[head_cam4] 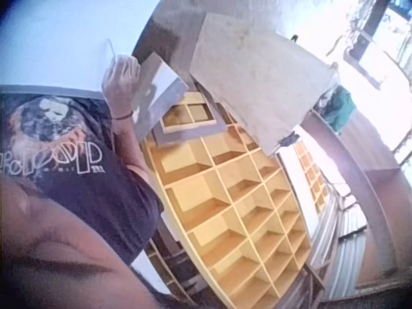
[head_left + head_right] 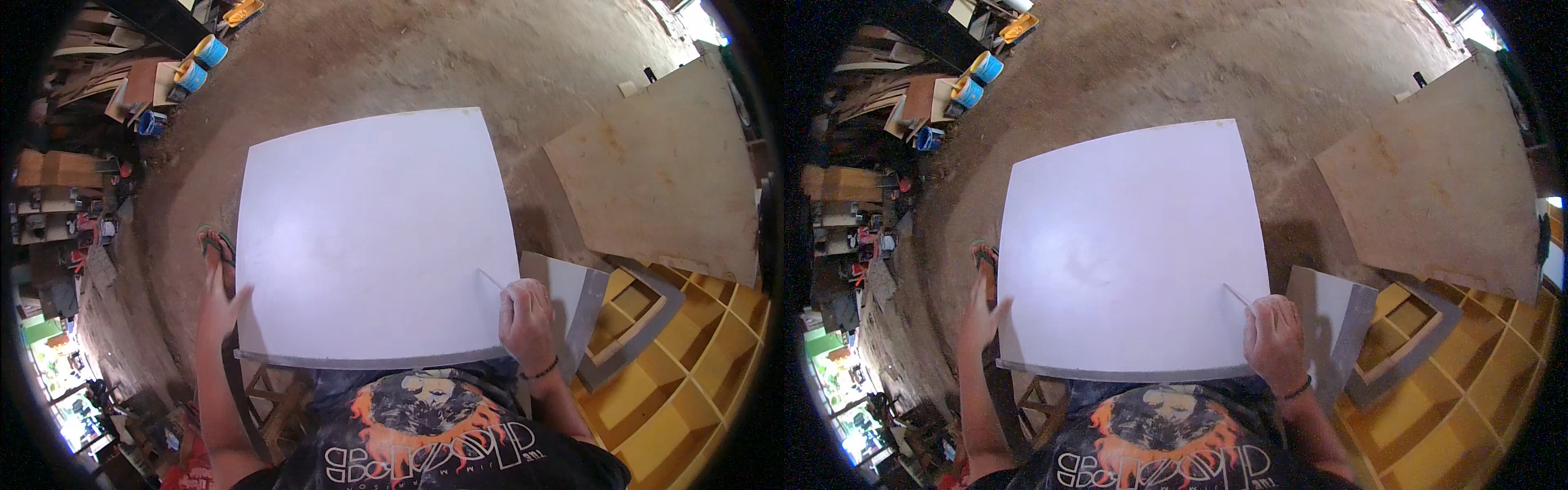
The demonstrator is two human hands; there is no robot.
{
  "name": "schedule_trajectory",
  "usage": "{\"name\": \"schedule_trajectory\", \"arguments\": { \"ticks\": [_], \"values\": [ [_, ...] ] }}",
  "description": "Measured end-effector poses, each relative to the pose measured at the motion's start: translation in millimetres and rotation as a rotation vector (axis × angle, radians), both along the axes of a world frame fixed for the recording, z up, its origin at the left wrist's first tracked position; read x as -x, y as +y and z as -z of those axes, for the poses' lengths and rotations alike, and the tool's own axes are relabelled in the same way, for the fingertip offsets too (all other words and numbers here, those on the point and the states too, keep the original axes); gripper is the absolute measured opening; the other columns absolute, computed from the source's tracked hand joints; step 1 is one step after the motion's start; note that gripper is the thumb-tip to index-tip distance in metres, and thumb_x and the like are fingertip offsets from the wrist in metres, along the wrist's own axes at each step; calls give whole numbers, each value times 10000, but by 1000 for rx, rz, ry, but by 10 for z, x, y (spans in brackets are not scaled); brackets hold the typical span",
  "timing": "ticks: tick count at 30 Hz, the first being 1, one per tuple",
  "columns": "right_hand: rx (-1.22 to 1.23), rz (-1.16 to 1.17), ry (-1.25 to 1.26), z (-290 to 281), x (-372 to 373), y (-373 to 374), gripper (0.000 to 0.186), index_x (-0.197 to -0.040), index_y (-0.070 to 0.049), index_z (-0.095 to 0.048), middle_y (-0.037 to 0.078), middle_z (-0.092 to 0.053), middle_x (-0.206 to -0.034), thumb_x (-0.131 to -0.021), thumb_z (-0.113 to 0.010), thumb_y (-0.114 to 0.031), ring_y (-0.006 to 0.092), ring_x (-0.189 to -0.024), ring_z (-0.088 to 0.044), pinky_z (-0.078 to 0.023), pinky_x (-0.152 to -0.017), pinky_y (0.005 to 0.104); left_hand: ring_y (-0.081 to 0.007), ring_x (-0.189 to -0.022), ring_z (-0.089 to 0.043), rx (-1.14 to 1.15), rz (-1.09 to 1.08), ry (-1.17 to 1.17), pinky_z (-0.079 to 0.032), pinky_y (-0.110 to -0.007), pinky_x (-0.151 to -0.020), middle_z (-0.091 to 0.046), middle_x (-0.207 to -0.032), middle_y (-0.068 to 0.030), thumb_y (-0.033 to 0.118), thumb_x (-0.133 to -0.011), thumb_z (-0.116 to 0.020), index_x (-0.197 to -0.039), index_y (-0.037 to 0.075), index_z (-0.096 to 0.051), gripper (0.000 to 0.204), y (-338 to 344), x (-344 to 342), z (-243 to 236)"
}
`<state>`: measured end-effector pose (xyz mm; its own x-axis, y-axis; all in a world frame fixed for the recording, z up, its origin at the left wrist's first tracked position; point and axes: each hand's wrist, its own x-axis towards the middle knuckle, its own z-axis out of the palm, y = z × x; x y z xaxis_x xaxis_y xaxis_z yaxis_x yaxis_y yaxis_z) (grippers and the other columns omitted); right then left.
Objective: The person uses a utility knife to score and cut the edge of a white laminate sheet while holding it on their lap.
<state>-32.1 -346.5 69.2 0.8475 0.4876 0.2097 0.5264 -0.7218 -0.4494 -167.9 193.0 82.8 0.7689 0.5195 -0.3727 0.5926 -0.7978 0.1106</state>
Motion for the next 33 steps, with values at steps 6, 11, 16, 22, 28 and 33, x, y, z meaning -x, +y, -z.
{"name": "schedule_trajectory", "arguments": {
  "ticks": [6,11,16,22,28,33],
  "values": [
    [-13,-36,-34,17,86,-13,141,-1090,-13,-595,200,-674,-1031,-993,-698,-6,411,-992,-670,-532,-898,515,-354,-1047,-783,585,-632,279,-619,-484,-937,-798,-1153,-232,621,-1100,-629,-1315,-92,-697,748,-337,1969,-101],
    [62,-111,-70,108,187,-131,177,-1107,-14,-604,205,-682,-1028,-967,-713,-18,413,-999,-677,-546,-907,517,-300,-901,-817,1184,-868,-242,-672,-396,-787,-805,-1055,-227,461,-1164,-583,-1299,-68,-638,549,-1591,1579,279],
    [41,-174,-86,103,248,-122,204,-1108,-25,-593,176,-655,-955,-942,-712,-32,395,-945,-665,-544,-856,515,-366,-1108,-793,1360,-1000,-509,-696,-430,-872,-738,-1256,-293,286,-1171,-584,-1434,-29,-451,431,-2021,1253,152],
    [30,-164,-167,143,289,-44,180,-1081,-43,-592,133,-655,-920,-934,-693,-65,346,-915,-660,-559,-802,496,-454,-1439,-601,1781,-917,-441,-520,-570,-1217,-555,-1547,-361,291,-1179,-553,-1514,-69,-351,532,-1907,1514,643],
    [17,-145,-123,116,365,-107,188,-1114,-33,-580,143,-662,-896,-950,-668,-54,361,-904,-677,-572,-807,501,-431,-1378,-633,1931,-960,-326,-542,-572,-1192,-588,-1481,-309,231,-1156,-593,-1482,-51,-405,469,-2357,1084,1015],
    [-46,-190,-62,287,345,-50,154,-1097,1,-555,179,-661,-885,-973,-631,-48,401,-937,-686,-574,-838,521,-412,-1327,-660,1935,-1016,-400,-560,-573,-1171,-616,-1426,-266,180,-1137,-626,-1454,-35,-450,422,-2568,828,1076]
  ]
}}
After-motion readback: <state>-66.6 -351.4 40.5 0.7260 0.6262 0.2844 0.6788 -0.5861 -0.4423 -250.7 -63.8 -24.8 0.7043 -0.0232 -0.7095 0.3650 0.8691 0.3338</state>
